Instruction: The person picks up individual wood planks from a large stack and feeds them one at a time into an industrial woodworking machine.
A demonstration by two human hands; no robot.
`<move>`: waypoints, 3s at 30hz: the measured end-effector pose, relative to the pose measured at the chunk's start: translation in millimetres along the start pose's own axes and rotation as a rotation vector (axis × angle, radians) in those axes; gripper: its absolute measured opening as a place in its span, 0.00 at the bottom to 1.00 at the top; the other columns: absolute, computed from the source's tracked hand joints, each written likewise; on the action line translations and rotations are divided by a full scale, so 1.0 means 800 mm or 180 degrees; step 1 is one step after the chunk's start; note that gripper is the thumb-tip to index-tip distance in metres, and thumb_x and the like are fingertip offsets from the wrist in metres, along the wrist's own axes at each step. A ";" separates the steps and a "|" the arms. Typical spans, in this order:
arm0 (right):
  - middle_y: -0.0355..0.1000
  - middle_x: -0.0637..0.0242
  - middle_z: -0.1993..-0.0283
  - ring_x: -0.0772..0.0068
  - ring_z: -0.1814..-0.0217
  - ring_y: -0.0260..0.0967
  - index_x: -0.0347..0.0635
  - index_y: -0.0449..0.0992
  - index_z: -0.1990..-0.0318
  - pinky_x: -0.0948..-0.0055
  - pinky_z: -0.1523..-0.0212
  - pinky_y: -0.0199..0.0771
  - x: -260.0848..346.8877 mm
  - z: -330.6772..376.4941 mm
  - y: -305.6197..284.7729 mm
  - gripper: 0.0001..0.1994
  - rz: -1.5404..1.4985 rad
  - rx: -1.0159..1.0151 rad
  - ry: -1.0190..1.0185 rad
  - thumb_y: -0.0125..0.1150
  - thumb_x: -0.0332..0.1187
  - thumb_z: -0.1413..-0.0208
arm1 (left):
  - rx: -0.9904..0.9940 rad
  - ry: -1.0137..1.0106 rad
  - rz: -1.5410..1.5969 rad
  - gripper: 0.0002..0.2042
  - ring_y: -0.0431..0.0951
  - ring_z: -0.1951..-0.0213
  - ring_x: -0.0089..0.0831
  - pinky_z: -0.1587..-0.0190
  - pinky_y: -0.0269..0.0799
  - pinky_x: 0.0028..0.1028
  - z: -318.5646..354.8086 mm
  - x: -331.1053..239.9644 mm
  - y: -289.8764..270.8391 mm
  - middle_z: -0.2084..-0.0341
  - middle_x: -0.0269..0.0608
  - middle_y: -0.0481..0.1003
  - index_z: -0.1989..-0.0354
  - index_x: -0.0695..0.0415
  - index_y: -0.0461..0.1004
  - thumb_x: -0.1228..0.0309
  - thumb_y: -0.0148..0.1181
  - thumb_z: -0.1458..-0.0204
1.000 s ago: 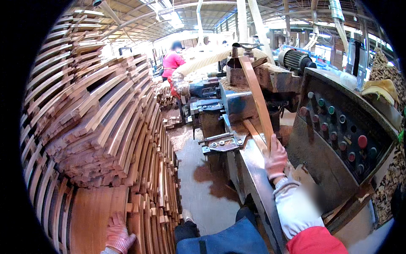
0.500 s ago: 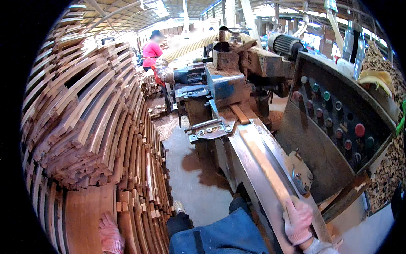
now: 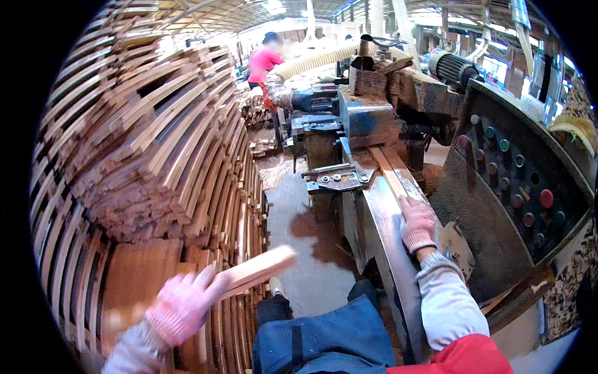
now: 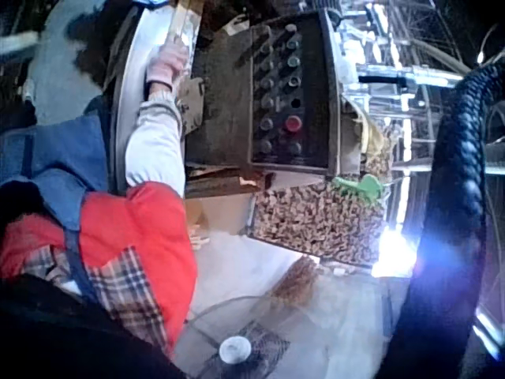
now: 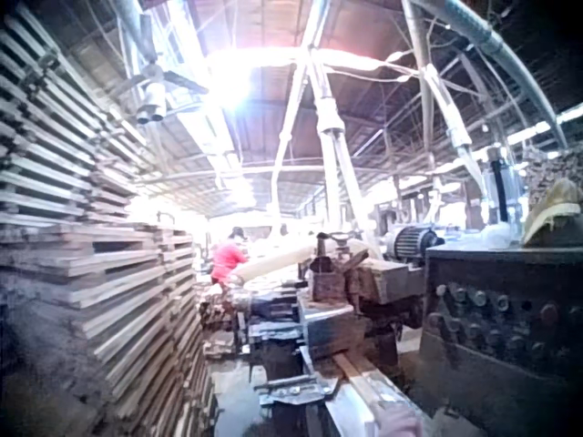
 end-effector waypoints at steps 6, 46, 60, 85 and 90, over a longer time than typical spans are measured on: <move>0.74 0.47 0.32 0.45 0.27 0.68 0.42 0.69 0.27 0.56 0.27 0.69 0.140 0.061 -0.125 0.36 -0.2426 0.0279 -0.1427 0.70 0.46 0.41 | -0.0438 0.1525 -0.0016 0.26 0.82 0.55 0.40 0.51 0.76 0.40 -0.164 -0.063 0.045 0.52 0.41 0.75 0.35 0.44 0.69 0.69 0.60 0.44; 0.75 0.48 0.40 0.38 0.51 0.75 0.39 0.75 0.36 0.47 0.52 0.76 0.051 0.261 -0.204 0.33 -0.0419 0.0659 0.0302 0.71 0.27 0.55 | 0.1549 -0.3203 -0.0535 0.54 0.66 0.31 0.48 0.33 0.69 0.43 0.204 0.116 0.238 0.30 0.53 0.63 0.22 0.61 0.49 0.59 0.76 0.56; 0.80 0.56 0.42 0.45 0.41 0.76 0.48 0.81 0.39 0.55 0.36 0.74 0.015 0.020 -0.007 0.22 -0.0150 0.0095 -0.0479 0.62 0.29 0.42 | 0.1289 -0.1896 0.0203 0.43 0.83 0.57 0.53 0.56 0.79 0.48 0.168 0.051 0.064 0.45 0.54 0.76 0.31 0.60 0.64 0.72 0.72 0.63; 0.67 0.45 0.26 0.44 0.28 0.69 0.32 0.58 0.22 0.57 0.27 0.66 0.001 0.331 -0.194 0.46 -0.0493 0.1069 0.0956 0.69 0.23 0.52 | -0.0688 0.0423 0.0920 0.15 0.81 0.50 0.45 0.44 0.76 0.46 -0.193 -0.046 0.127 0.58 0.43 0.80 0.50 0.54 0.77 0.74 0.63 0.48; 0.76 0.40 0.35 0.43 0.33 0.76 0.25 0.76 0.36 0.52 0.30 0.72 -0.005 0.201 -0.136 0.28 -0.0769 -0.0880 0.0233 0.71 0.21 0.48 | -0.0043 -0.1236 0.0774 0.36 0.73 0.34 0.53 0.29 0.66 0.50 -0.022 0.092 0.141 0.38 0.52 0.75 0.30 0.54 0.69 0.73 0.73 0.52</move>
Point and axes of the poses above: each hand's wrist, its own z-axis away from the middle knuckle, its own y-axis out of the palm, x = y × z, the point moved 5 cm from there along -z, towards the middle knuckle
